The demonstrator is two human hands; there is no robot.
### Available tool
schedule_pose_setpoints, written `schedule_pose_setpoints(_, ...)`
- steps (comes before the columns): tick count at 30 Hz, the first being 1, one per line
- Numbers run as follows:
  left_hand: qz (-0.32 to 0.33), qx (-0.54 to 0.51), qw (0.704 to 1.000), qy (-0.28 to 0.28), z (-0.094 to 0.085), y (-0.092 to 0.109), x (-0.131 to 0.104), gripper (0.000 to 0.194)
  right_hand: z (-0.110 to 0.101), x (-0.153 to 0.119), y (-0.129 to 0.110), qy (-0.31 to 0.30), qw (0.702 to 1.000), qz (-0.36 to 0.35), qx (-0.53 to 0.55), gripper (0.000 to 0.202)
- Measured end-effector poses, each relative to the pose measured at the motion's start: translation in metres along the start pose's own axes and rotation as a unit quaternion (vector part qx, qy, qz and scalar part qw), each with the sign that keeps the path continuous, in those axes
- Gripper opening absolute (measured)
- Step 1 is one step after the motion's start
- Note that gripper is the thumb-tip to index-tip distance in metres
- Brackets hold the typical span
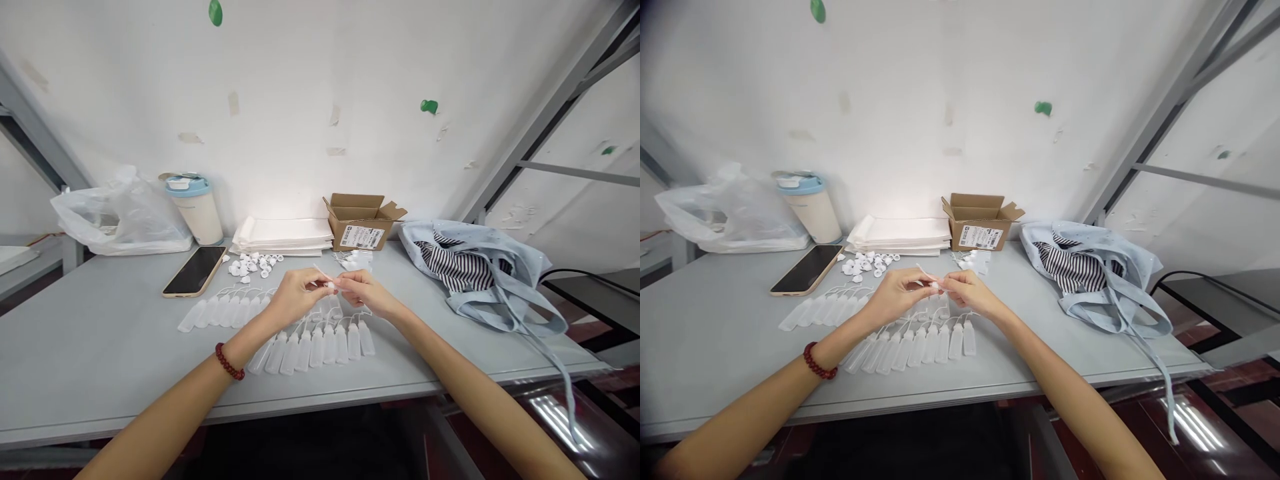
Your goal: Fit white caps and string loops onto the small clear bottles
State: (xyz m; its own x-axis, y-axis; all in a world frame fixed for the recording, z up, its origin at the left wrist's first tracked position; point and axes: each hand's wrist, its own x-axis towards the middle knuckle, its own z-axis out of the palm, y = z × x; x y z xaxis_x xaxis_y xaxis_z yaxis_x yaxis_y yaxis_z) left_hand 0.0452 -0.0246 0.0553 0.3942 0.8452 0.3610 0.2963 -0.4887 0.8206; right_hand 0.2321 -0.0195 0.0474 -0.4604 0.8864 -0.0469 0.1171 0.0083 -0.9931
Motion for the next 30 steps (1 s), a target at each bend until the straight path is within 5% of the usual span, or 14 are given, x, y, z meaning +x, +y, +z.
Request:
schedule_pose_setpoints(10, -0.080, -0.105, 0.989, -0.071, -0.0053, 0.0016, 0.0020, 0.029, 0.0019, 0.0001, -0.0008, -0.007, 0.999, 0.006, 0.041, 0.035)
schedule_pose_setpoints(17, -0.073, -0.072, 0.994, -0.026, -0.0012, 0.0066, -0.0001, 0.023, 0.0027, 0.0001, -0.0024, -0.004, 0.999, 0.022, 0.048, 0.035)
schedule_pose_setpoints(30, -0.091, -0.096, 0.989, -0.073, -0.0036, 0.0032, 0.0005, 0.027, 0.0010, 0.0007, -0.0003, -0.008, 1.000, 0.011, 0.012, 0.041)
